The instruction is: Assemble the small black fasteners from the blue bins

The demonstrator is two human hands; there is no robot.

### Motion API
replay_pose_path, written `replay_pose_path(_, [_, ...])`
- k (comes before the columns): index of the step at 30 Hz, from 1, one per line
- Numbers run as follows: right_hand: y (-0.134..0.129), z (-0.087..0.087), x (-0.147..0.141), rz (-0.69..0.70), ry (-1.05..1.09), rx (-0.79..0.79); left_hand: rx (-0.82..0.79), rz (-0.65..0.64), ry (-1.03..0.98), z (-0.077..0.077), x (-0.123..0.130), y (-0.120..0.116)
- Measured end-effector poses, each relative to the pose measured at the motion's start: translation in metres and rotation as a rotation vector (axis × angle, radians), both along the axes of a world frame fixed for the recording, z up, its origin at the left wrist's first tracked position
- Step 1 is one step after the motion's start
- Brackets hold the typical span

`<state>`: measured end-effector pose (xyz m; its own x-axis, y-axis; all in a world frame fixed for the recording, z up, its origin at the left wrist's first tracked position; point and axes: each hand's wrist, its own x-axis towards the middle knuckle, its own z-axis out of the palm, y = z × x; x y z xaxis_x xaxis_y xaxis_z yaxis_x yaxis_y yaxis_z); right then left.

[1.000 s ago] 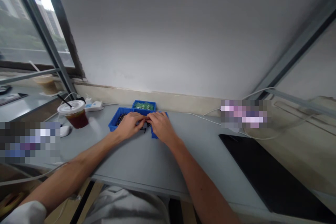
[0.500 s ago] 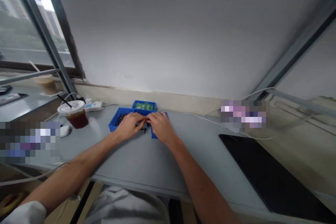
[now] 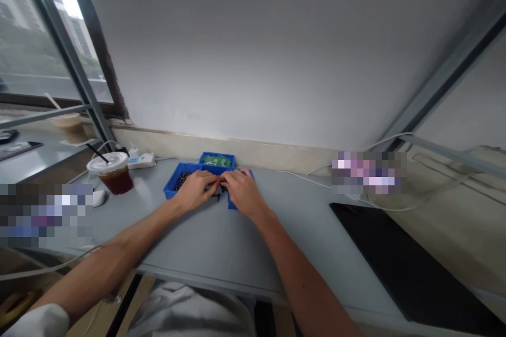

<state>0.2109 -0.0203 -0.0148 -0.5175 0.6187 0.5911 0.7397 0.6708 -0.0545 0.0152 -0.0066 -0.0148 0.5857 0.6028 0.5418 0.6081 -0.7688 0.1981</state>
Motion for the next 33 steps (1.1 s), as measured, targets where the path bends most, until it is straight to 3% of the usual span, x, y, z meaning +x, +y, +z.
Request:
replay_pose_path(11, [0.001,0.002,0.000,-0.042,0.057,0.030,-0.021,0.038,-0.044,0.002,0.000,-0.001])
replay_pose_path(16, [0.001,0.005,0.004,-0.261,0.194,0.118,0.006,0.097,0.098,0.000,-0.002,0.002])
replay_pose_path(21, [0.006,-0.003,0.009,-0.466,0.114,0.108,0.040,0.057,0.371,-0.004,-0.002,-0.002])
replay_pose_path(33, [0.008,-0.008,0.007,-0.407,0.095,0.103,0.006,0.053,0.427,-0.007,-0.002,-0.003])
